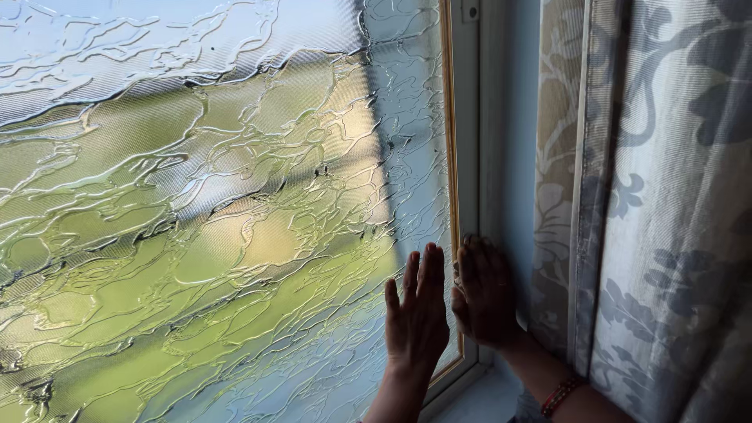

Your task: The person wipes the textured glass of a window and its frame with a cloth. They systematically clean the vertical and horizontal sections of the frame and the glass surface, moving the cloth in various directions to cover the area.

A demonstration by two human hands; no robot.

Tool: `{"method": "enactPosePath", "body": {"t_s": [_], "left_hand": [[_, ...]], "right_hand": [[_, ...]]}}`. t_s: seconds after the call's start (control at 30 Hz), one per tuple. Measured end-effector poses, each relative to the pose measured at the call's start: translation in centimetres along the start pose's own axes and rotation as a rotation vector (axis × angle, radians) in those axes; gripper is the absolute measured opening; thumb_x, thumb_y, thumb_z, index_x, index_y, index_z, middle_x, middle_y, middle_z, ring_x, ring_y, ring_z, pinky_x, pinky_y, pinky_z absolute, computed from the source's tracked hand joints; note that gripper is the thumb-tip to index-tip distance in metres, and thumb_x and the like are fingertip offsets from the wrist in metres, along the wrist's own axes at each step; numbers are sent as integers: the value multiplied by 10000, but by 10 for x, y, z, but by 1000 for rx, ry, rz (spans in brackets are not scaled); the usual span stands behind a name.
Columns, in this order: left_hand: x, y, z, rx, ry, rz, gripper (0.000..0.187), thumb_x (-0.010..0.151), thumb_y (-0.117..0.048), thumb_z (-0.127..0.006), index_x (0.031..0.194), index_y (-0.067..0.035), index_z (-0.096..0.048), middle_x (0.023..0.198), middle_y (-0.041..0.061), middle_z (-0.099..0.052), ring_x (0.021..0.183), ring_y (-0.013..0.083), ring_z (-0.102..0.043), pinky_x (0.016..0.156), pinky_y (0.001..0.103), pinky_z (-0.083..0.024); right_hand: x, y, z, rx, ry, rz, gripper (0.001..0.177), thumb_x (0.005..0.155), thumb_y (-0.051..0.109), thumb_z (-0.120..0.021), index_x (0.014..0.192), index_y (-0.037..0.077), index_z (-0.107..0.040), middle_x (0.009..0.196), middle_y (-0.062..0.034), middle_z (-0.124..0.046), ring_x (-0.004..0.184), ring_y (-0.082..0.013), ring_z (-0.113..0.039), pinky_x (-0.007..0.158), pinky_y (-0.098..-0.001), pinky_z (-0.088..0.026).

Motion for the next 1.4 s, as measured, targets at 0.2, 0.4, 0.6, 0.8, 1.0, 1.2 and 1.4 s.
{"method": "enactPosePath", "body": {"t_s": [0.2,0.4,0.6,0.8,1.0,1.2,1.4], "left_hand": [[-16,-7,-4,99,47,-13,838,848,-135,-514,1651,-161,-275,1716,17,-233,1572,191,-199,1221,561,86],[-63,-10,-6,29,148,-103,850,830,-93,-502,1641,-122,-247,1716,8,-214,1570,173,-190,1235,497,7],[-80,6,26,-492,383,-76,881,814,-31,-529,1630,-60,-198,1715,89,-183,1573,242,-169,1231,537,-105],[-12,63,84,-348,90,149,681,991,-202,-555,1605,-75,-287,1672,122,-292,1534,294,-272,1179,635,-178],[-34,116,67,13,20,179,664,1069,-406,-496,1636,-97,-340,1700,131,-316,1571,272,-268,1189,635,32],[-127,94,20,142,55,78,615,1055,-487,-471,1600,-210,-411,1664,36,-356,1567,259,-202,1213,627,103],[-136,91,5,171,-22,59,604,1060,-469,-499,1598,-198,-453,1666,73,-362,1584,307,-173,1218,652,91]], "right_hand": [[-71,16,-11,26,262,-58,613,910,149,-493,1431,-149,-371,1491,-386,-368,1381,-567,-368,1168,-615,-274],[-155,36,-13,6,457,-123,650,827,0,-497,1458,-119,-401,1527,-352,-355,1413,-507,-352,1152,-552,-300],[-129,46,32,240,331,-207,594,808,-84,-570,1396,-5,-576,1497,-177,-532,1420,-348,-490,1120,-455,-416],[50,46,75,304,-83,-135,616,902,-80,-557,1506,32,-502,1569,-176,-486,1499,-381,-436,1220,-459,-413],[137,59,50,248,-157,-9,413,1065,78,-493,1473,34,-539,1644,-217,-408,1519,-402,-428,1279,-500,-381],[85,73,22,141,-201,7,544,967,368,-554,1384,20,-583,1563,-270,-377,1420,-472,-389,1159,-547,-328],[-14,73,-23,145,-108,-128,434,1041,168,-549,1464,77,-545,1587,-236,-437,1494,-442,-396,1238,-565,-330]]}}
Point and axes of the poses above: each hand's wrist, its own x-axis towards the middle knuckle, its own z-axis out of the back of the hand, y = z × x, the point moved 5 cm from there along x, towards the middle knuckle
